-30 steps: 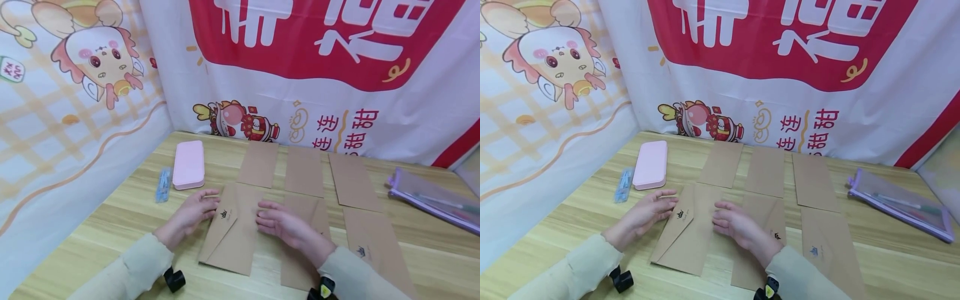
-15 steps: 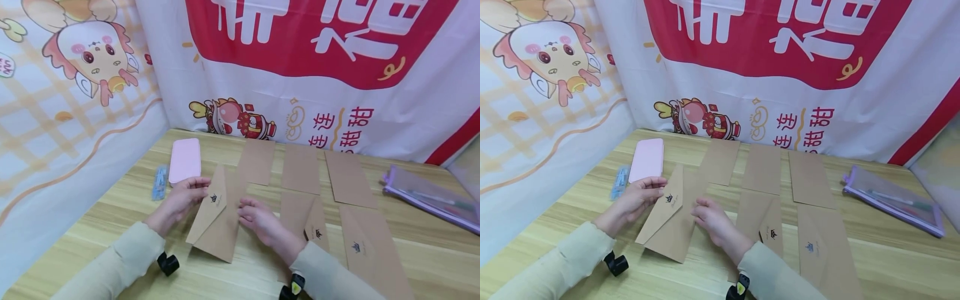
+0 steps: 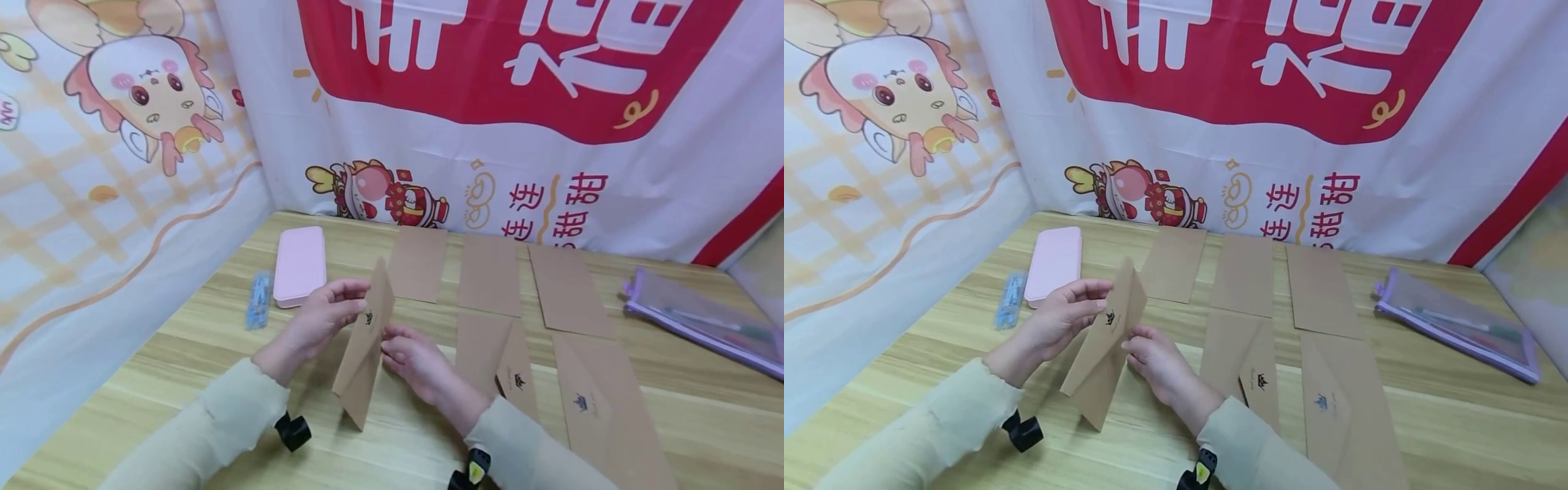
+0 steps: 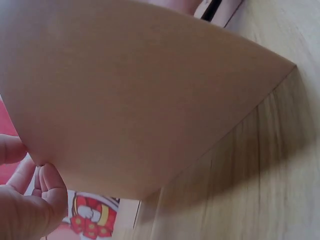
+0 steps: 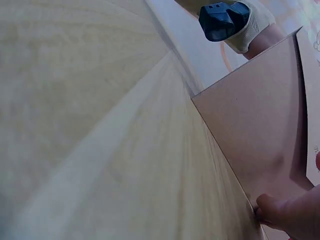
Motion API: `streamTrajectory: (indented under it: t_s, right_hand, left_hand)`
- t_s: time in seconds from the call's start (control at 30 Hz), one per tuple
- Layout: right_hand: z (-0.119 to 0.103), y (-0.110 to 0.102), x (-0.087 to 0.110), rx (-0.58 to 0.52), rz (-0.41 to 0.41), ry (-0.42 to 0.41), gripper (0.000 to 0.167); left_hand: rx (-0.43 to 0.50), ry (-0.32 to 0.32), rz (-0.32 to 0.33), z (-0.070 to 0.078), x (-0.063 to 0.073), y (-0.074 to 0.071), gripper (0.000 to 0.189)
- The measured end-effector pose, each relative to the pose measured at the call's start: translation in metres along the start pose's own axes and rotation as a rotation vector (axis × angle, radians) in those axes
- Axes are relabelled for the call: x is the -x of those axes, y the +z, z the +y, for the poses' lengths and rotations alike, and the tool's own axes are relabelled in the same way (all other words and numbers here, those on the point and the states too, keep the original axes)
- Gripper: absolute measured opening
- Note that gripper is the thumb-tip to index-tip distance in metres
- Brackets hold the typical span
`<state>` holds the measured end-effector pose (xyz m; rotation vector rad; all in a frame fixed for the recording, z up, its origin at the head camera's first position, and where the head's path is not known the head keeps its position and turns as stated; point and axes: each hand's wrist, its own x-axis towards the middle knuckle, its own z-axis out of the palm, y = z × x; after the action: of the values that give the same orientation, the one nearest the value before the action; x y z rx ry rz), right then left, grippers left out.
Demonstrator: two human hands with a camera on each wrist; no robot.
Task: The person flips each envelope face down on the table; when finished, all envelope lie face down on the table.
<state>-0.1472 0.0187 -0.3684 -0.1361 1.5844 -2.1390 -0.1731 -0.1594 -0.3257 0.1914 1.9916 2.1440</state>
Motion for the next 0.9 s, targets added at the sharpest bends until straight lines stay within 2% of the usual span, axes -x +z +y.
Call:
streamTrajectory:
  t_s: [0.13, 0.2, 0.27, 0.4, 0.5, 0.63, 0.8, 0.9]
  right_hand:
    - [-0.003, -0.002, 0.002, 0.012, 0.017, 0.018, 0.050]
    - [-0.006, -0.003, 0.005, 0.080, 0.032, 0.013, 0.051]
    - [-0.012, -0.003, 0.009, 0.210, 0.049, -0.006, 0.056]
    - [-0.026, 0.000, 0.016, 0.562, 0.106, -0.094, 0.064]
    - [-0.034, 0.005, 0.019, 0.708, 0.146, -0.185, 0.064]
    - [-0.035, 0.012, 0.020, 0.742, 0.123, -0.282, 0.063]
    - [-0.025, 0.020, 0.019, 0.713, 0.079, -0.308, 0.070]
    - [-0.021, 0.024, 0.016, 0.685, 0.058, -0.348, 0.068]
  left_hand:
    - [-0.041, 0.027, -0.022, -0.001, -0.001, 0.010, 0.040]
    - [-0.047, 0.036, -0.029, -0.002, -0.001, 0.012, 0.039]
    - [-0.053, 0.046, -0.033, -0.003, -0.001, 0.013, 0.039]
    - [-0.054, 0.068, -0.038, -0.005, -0.003, 0.014, 0.039]
    - [-0.037, 0.079, -0.055, -0.007, -0.003, 0.014, 0.039]
    - [-0.012, 0.064, -0.056, -0.010, -0.001, 0.016, 0.039]
    - [0.016, 0.067, -0.029, -0.015, 0.001, 0.017, 0.039]
    - [0.042, 0.080, -0.024, -0.018, 0.002, 0.016, 0.039]
